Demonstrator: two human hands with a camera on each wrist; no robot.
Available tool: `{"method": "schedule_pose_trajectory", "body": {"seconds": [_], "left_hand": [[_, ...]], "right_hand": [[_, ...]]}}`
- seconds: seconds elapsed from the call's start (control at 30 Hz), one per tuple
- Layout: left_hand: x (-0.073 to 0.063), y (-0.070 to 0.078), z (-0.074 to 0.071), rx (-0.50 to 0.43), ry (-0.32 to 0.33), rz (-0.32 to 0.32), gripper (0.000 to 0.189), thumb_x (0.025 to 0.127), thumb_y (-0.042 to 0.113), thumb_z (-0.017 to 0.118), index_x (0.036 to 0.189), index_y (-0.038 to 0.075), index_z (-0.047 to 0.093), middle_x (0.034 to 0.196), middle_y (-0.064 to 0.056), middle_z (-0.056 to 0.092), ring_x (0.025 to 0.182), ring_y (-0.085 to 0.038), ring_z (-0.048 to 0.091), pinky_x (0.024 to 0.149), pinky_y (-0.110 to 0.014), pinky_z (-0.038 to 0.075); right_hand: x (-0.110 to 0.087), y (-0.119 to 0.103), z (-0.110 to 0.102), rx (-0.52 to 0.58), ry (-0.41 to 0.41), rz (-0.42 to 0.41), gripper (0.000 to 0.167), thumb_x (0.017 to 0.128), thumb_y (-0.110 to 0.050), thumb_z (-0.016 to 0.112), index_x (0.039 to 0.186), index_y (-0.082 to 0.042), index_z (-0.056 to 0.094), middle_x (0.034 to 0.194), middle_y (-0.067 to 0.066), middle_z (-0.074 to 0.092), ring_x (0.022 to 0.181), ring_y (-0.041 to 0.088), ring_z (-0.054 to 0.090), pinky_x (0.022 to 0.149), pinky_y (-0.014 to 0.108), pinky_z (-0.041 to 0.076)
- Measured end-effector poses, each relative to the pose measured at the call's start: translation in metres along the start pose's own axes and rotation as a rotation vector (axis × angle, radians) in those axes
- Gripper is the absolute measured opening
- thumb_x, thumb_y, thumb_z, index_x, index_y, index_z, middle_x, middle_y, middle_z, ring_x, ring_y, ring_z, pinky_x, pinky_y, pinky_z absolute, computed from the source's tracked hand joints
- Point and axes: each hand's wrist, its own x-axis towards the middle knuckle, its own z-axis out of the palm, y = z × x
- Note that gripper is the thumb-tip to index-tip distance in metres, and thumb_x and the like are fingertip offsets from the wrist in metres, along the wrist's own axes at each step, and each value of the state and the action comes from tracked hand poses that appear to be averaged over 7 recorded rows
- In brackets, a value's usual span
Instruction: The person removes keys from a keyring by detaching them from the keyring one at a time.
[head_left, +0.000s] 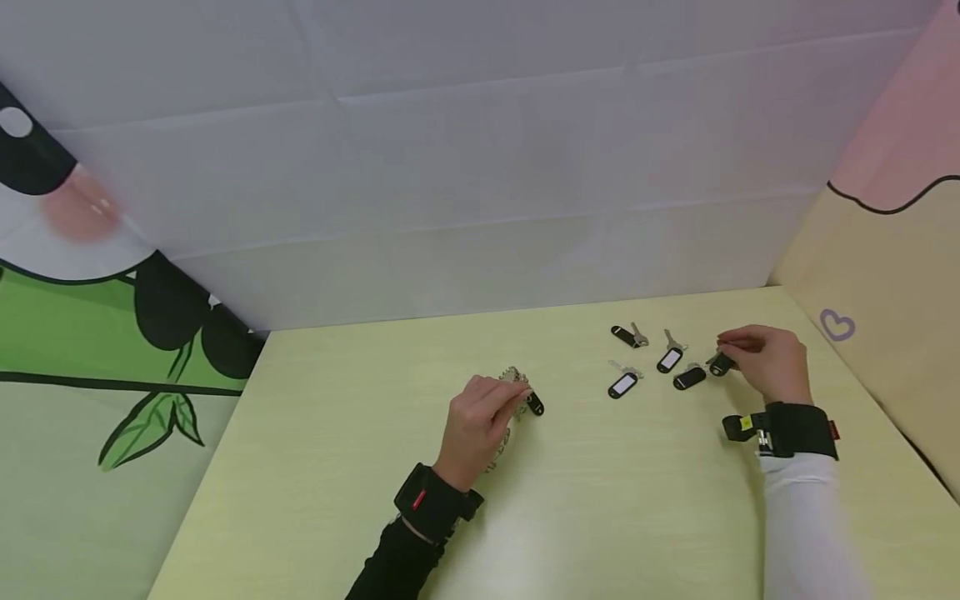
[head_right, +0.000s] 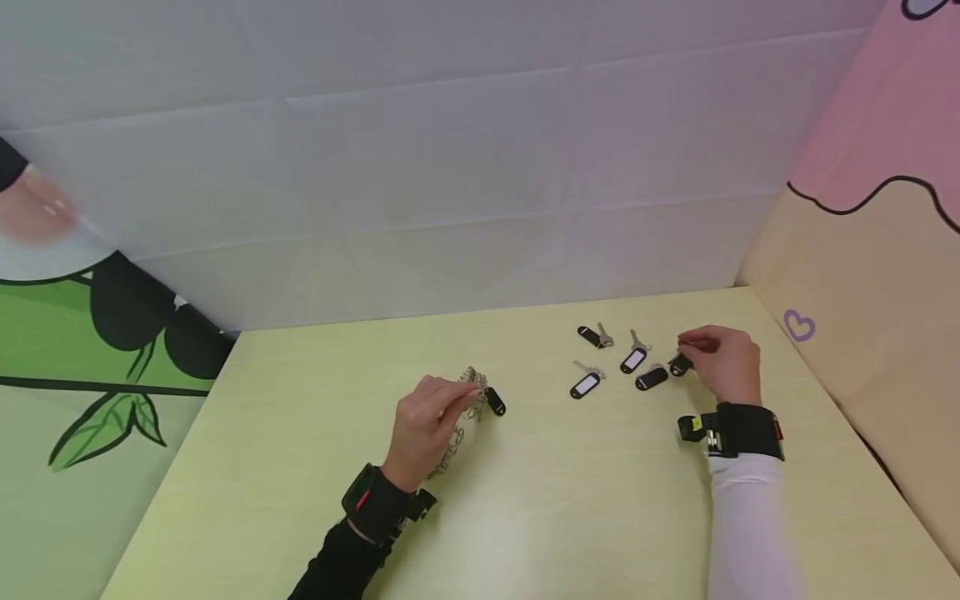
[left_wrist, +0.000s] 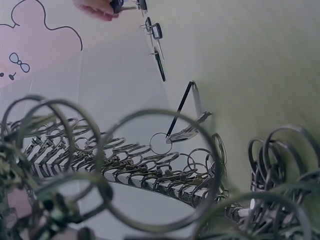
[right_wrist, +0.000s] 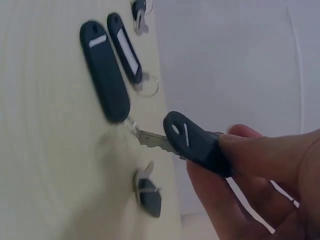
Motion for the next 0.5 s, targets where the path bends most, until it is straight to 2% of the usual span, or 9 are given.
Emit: {"method": "schedule_pose_trajectory", "body": {"seconds": [0.07,0.17,0.23,0.3,0.4,0.5], "left_hand": [[-0.001,-0.001,0.000,-0.003,0.000,-0.002,0.021,0.081,-0.003,0.083,0.100,0.006,0.078,0.086,-0.004,0.076,0.073,-0.014,0.065,0.069,-0.028,0.052],[-0.001,-0.002,-0.001,-0.012,-0.008,0.001,0.020,0.082,-0.002,0.082,0.101,0.006,0.078,0.087,-0.004,0.076,0.074,-0.014,0.066,0.070,-0.028,0.052],[-0.002,-0.003,-0.001,-0.015,-0.018,0.008,0.018,0.085,0.001,0.081,0.102,0.006,0.078,0.088,-0.004,0.076,0.075,-0.014,0.066,0.071,-0.028,0.051],[-0.002,-0.003,-0.001,-0.019,-0.027,0.026,0.015,0.088,0.004,0.079,0.103,0.006,0.078,0.090,-0.004,0.076,0.077,-0.014,0.067,0.072,-0.027,0.051],[-0.003,-0.004,0.000,-0.018,-0.035,0.061,0.013,0.091,0.008,0.078,0.104,0.006,0.078,0.090,-0.003,0.076,0.080,-0.014,0.068,0.072,-0.026,0.051],[-0.003,-0.004,0.004,-0.011,-0.030,0.109,0.013,0.089,0.008,0.079,0.102,0.006,0.079,0.088,-0.003,0.074,0.078,-0.013,0.068,0.071,-0.024,0.051]], "right_hand": [[0.000,0.011,-0.003,0.006,-0.043,0.050,0.026,0.100,-0.016,0.071,0.116,0.004,0.075,0.108,0.027,0.075,0.074,0.001,0.060,0.061,0.019,0.048],[0.000,0.021,0.000,0.003,-0.076,0.090,0.029,0.100,-0.016,0.071,0.119,0.006,0.073,0.111,0.028,0.074,0.086,0.023,0.069,0.069,0.025,0.046],[0.000,0.024,0.002,-0.021,-0.079,0.099,0.029,0.098,-0.014,0.072,0.120,0.005,0.072,0.112,0.029,0.073,0.099,0.039,0.067,0.073,0.032,0.043],[0.000,0.026,0.005,-0.051,-0.075,0.102,0.031,0.096,-0.012,0.073,0.122,0.005,0.072,0.114,0.030,0.072,0.105,0.046,0.064,0.073,0.036,0.039],[0.001,0.023,0.007,-0.119,-0.041,0.071,0.031,0.094,-0.014,0.074,0.121,0.002,0.072,0.111,0.028,0.072,0.099,0.046,0.063,0.066,0.038,0.038],[0.000,0.006,0.010,-0.130,0.017,-0.020,0.028,0.096,-0.018,0.072,0.119,0.000,0.074,0.106,0.026,0.073,0.092,0.041,0.065,0.062,0.035,0.040]]}}
